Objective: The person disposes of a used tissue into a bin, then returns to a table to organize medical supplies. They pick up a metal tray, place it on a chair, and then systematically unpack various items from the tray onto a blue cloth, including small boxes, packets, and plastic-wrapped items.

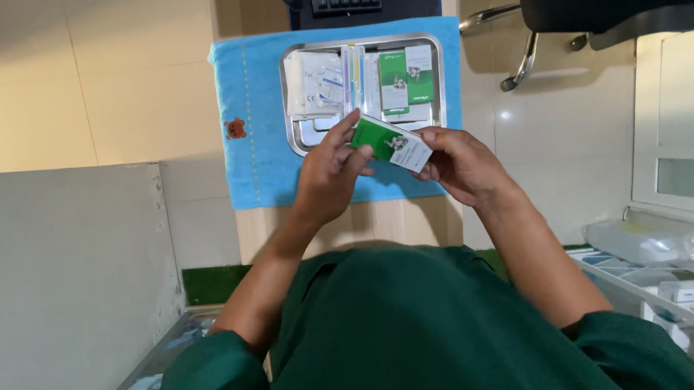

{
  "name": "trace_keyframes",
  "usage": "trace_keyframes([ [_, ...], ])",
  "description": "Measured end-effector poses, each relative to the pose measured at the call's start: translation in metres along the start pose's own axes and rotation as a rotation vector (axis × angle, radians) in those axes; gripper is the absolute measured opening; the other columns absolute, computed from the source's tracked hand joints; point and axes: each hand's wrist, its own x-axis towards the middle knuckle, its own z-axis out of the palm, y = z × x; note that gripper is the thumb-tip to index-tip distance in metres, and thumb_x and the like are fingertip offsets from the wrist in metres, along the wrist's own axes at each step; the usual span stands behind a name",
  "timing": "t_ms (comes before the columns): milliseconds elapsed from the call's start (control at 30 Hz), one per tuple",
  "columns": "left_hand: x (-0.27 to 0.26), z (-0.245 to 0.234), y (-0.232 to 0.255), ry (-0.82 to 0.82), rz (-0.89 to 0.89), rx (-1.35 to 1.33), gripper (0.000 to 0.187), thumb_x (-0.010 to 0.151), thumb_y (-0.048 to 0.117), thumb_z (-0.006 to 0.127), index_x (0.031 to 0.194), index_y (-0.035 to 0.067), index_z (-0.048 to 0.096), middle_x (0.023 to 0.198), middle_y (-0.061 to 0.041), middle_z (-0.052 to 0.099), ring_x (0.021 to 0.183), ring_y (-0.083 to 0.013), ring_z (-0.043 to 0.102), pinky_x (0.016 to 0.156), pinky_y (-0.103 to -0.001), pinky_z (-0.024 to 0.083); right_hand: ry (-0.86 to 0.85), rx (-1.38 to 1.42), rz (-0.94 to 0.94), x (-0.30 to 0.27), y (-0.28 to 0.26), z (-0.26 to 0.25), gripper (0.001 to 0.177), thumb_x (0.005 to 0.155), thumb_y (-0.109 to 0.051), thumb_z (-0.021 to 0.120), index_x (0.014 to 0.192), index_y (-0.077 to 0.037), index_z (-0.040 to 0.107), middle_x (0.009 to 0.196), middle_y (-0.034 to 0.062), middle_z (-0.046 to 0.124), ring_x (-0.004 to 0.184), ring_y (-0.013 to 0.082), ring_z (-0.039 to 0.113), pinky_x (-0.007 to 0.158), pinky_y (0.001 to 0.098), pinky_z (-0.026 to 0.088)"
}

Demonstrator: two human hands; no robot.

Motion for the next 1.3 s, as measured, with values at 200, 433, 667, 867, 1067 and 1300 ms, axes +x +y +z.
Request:
trace_keyframes([
  [200,-0.010,0.013,0.031,-0.146,-0.210,-0.162,0.049,0.105,0.010,0.059,0.149,-0.004,0.046,0.119,-0.017,0.071,0.091,-0.0185,0.073,0.078,-0.031,0.064,0.152,-0.124,-0.131,-0.040,-0.015,0.027,0.048,0.111,-0.039,0.046,0.122,0.003,0.066,0.092,0.0107,0.071,0.074,0.0158,0.061,0.069,0.0292,0.051],
  [433,0.001,0.029,0.031,-0.010,-0.117,-0.127,0.048,0.105,0.013,0.060,0.150,-0.002,0.049,0.101,-0.013,0.073,0.083,-0.0145,0.070,0.073,-0.028,0.060,0.110,-0.247,-0.209,-0.056,0.002,0.033,0.039,0.109,-0.030,0.052,0.132,0.002,0.056,0.093,0.0101,0.072,0.075,0.0158,0.067,0.072,0.0292,0.055],
  [667,0.005,0.036,0.044,-0.130,-0.006,-0.081,0.053,0.105,0.009,0.065,0.155,0.007,0.047,0.112,-0.006,0.072,0.093,-0.0051,0.062,0.084,-0.024,0.055,0.099,-0.199,-0.294,-0.059,0.020,0.051,0.033,0.108,-0.017,0.055,0.134,0.003,0.052,0.111,0.0122,0.071,0.094,0.0185,0.071,0.087,0.0347,0.060],
  [867,-0.011,0.028,0.021,-0.245,-0.052,-0.032,0.063,0.103,0.001,0.068,0.160,0.009,0.043,0.116,-0.008,0.069,0.098,-0.0078,0.063,0.093,-0.026,0.055,0.109,-0.200,-0.324,-0.061,0.017,0.049,0.030,0.109,-0.016,0.054,0.132,0.002,0.052,0.113,0.0124,0.071,0.095,0.0187,0.071,0.087,0.0344,0.060],
  [1067,-0.019,0.024,0.014,-0.205,-0.133,-0.052,0.065,0.098,0.002,0.067,0.158,0.010,0.042,0.110,-0.003,0.071,0.094,-0.0063,0.065,0.087,-0.025,0.057,0.135,-0.288,-0.277,-0.056,0.016,0.057,0.028,0.107,-0.016,0.055,0.128,0.001,0.055,0.108,0.0101,0.073,0.091,0.0157,0.071,0.084,0.0321,0.059],
  [1300,-0.039,0.019,-0.002,-0.202,-0.196,0.056,0.064,0.098,0.002,0.070,0.158,0.009,0.047,0.091,0.002,0.061,0.080,-0.0039,0.055,0.074,-0.022,0.051,0.206,-0.434,-0.364,-0.024,0.035,0.030,0.016,0.107,-0.014,0.066,0.114,0.001,0.065,0.082,0.0004,0.062,0.074,0.0059,0.052,0.068,0.0243,0.042],
])
